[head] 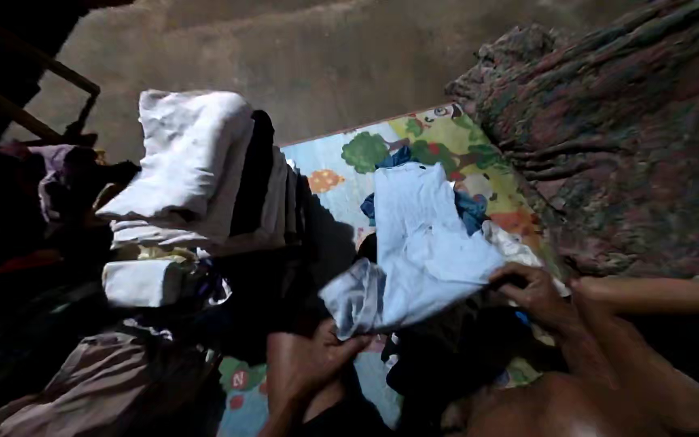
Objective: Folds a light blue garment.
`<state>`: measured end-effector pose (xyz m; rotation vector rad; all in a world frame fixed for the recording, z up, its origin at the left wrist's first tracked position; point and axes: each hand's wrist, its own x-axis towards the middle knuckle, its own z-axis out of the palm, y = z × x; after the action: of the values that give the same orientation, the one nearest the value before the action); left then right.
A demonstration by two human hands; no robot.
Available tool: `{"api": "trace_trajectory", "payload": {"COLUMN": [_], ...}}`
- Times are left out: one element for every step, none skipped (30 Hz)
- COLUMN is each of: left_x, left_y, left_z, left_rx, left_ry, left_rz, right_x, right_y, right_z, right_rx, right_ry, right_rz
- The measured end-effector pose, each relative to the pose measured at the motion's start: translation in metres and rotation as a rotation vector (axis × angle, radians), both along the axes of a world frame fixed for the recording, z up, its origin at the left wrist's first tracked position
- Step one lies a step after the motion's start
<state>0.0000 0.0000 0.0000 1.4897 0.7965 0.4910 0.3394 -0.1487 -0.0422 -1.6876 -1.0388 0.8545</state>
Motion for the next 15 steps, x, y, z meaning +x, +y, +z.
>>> {"api": "trace_trajectory", "payload": {"left_x": [-0.011,-0.020,-0.025,-0.026,-0.025,-0.019,-0.012,-0.007,-0.003,0.001,0.003,0.004,0.006,0.008,0.008], "left_y": [-0.023,-0.042,-0.054,-0.062,-0.066,-0.067,-0.065,-0.061,-0.056,-0.050,-0.046,-0.046,-0.046,-0.048,-0.049], "left_z": [-0.036,-0.066,-0.086,-0.099,-0.106,-0.105,-0.101,-0.098,-0.096,-0.097,-0.099,-0.099,-0.098,-0.094,-0.089], "left_rx": [-0.125,-0.228,-0.318,-0.406,-0.489,-0.578,-0.677,-0.783,-0.905,-1.023,-1.107,-1.130,-1.095,-1.017,-0.898], "left_ry": [0.079,0.146,0.192,0.191,0.148,0.082,0.018,-0.034,-0.087,-0.138,-0.176,-0.176,-0.144,-0.094,-0.050], "left_rz": [0.037,0.082,0.131,0.176,0.221,0.278,0.327,0.372,0.411,0.442,0.463,0.477,0.487,0.499,0.499], "right_x": [-0.014,-0.025,-0.032,-0.037,-0.039,-0.040,-0.040,-0.040,-0.040,-0.040,-0.040,-0.041,-0.043,-0.045,-0.046], "right_y": [-0.011,-0.020,-0.024,-0.027,-0.027,-0.024,-0.020,-0.015,-0.009,-0.002,0.003,0.006,0.007,0.008,0.008], "right_z": [-0.030,-0.052,-0.067,-0.074,-0.075,-0.073,-0.069,-0.067,-0.065,-0.061,-0.058,-0.059,-0.063,-0.068,-0.071], "right_rx": [-0.127,-0.225,-0.275,-0.293,-0.287,-0.272,-0.257,-0.237,-0.223,-0.220,-0.221,-0.220,-0.215,-0.204,-0.193], "right_ry": [0.056,0.107,0.153,0.199,0.232,0.260,0.274,0.269,0.267,0.277,0.296,0.320,0.341,0.357,0.377], "right_rz": [-0.005,0.004,0.012,0.011,0.002,-0.010,-0.020,-0.033,-0.052,-0.078,-0.115,-0.150,-0.184,-0.219,-0.241]}}
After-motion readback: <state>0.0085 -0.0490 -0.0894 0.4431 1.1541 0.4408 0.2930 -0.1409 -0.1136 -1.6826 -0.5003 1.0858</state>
